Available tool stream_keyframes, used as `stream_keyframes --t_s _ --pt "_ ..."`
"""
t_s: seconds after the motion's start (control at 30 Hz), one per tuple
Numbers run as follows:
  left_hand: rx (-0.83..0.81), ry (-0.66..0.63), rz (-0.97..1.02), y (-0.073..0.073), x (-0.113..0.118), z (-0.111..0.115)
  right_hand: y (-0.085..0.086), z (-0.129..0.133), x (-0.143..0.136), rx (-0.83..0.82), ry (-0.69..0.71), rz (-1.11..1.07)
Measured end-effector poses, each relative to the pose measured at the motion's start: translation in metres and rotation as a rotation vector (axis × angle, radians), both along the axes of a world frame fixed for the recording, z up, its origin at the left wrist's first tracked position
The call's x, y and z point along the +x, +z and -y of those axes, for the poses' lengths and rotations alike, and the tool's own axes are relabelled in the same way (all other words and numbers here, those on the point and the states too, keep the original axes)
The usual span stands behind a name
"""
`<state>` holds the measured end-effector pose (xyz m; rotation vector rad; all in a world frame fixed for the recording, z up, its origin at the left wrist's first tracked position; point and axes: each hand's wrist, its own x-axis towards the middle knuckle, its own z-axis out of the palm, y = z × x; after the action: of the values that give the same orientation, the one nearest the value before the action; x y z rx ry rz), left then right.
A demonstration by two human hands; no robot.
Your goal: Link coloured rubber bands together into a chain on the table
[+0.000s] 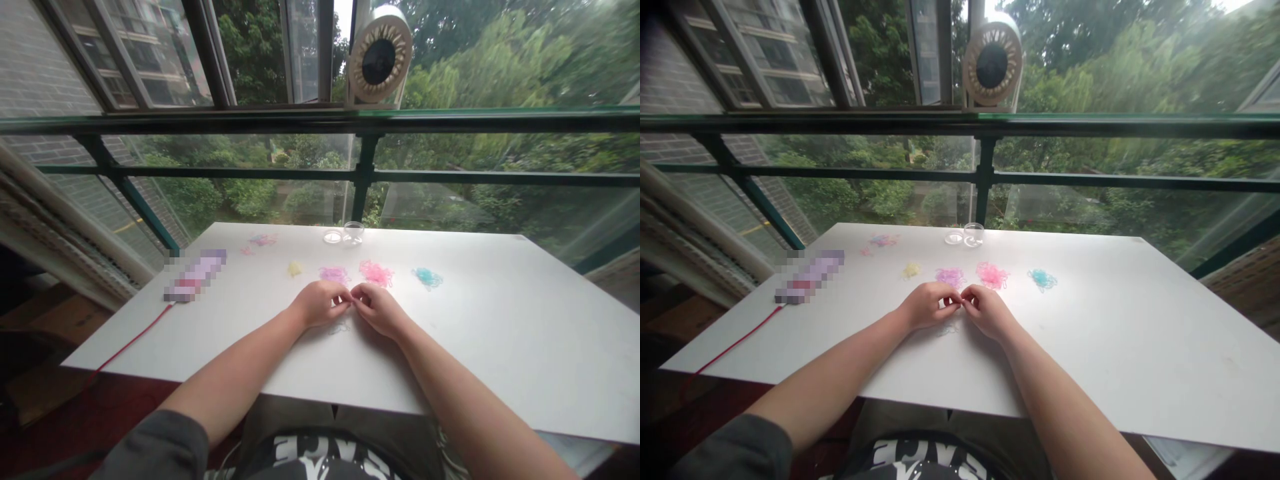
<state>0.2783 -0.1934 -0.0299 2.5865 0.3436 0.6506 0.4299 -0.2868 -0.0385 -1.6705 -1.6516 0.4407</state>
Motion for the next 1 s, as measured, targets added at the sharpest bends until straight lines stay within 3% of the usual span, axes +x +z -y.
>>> stream_keyframes --t_s 0.27,0.63,0.83,1.0 --pt "-0.100 0.088 0.070 0.000 -0.004 -0.006 -0.006 -0.004 0.005 0.032 -0.012 -0.173" --pt "-0.069 0.064 0.039 0.000 -0.002 -0.001 -0.005 -0.003 0.003 0.022 0.016 -0.221" --pt "-0.125 0.103 0.032 -0.002 -0.004 -0.009 -0.005 -0.005 0.005 0.034 0.002 -0.356" --pt "-0.163 0.132 0.044 -0.001 -0.007 -0.012 -0.006 -0.006 0.007 0.060 -0.020 -0.265"
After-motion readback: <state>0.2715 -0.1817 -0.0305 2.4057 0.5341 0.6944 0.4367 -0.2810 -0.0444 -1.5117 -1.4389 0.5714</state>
